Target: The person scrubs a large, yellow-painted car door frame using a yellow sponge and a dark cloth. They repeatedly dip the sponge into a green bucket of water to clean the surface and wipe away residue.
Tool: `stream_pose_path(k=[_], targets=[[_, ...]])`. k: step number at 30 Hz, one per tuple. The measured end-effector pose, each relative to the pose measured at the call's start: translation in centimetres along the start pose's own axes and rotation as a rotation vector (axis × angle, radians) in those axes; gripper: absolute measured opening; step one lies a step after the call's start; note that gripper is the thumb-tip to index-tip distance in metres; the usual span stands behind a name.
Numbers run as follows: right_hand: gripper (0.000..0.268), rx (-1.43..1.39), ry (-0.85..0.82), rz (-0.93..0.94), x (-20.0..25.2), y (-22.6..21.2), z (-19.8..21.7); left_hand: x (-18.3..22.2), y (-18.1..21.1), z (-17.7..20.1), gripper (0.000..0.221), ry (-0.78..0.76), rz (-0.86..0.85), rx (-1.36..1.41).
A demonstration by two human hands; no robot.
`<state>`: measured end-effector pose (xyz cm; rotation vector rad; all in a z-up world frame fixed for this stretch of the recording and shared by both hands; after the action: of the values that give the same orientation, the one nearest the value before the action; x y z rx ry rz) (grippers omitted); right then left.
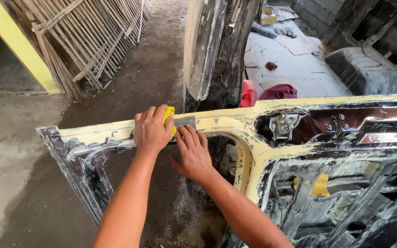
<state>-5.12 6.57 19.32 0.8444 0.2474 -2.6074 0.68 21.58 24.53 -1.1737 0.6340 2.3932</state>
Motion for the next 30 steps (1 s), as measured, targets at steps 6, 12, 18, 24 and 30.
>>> stream_pose_path(k=[6, 12, 18, 24, 30], targets=[[0.07, 0.04, 0.021, -0.197, 2.0, 5.9, 1.5, -0.5, 0.3, -0.1, 0.029, -0.013, 0.024, -0.005], [0.063, 0.013, -0.003, -0.064, 1.3, 2.0, -0.3, 0.0, 0.1, 0.0, 0.03, -0.008, -0.002, 0.001], [0.059, -0.002, 0.16, -0.163, 1.4, 5.3, 1.6, 0.0, -2.6, 1.1, 0.031, 0.001, -0.063, -0.041], [0.05, 0.067, 0.085, -0.07, -0.2, 0.4, -2.5, 0.5, -3.4, 2.1, 0.028, 0.01, 0.02, -0.019], [0.031, 0.052, 0.293, -0.177, 0.6, 4.7, 0.3, 0.2, -3.3, 2.4, 0.029, 0.017, 0.033, 0.024]])
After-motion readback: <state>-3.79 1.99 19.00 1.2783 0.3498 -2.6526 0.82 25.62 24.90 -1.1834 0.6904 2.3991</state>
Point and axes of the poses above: each hand's wrist, its own x-axis away from the middle knuckle, its own z-axis out of the back of the hand, y = z × x, the point moved 3 cm from there along -x, towards the middle knuckle, and after that the axes turned 5 degrees about x, right-handed, at the moved point
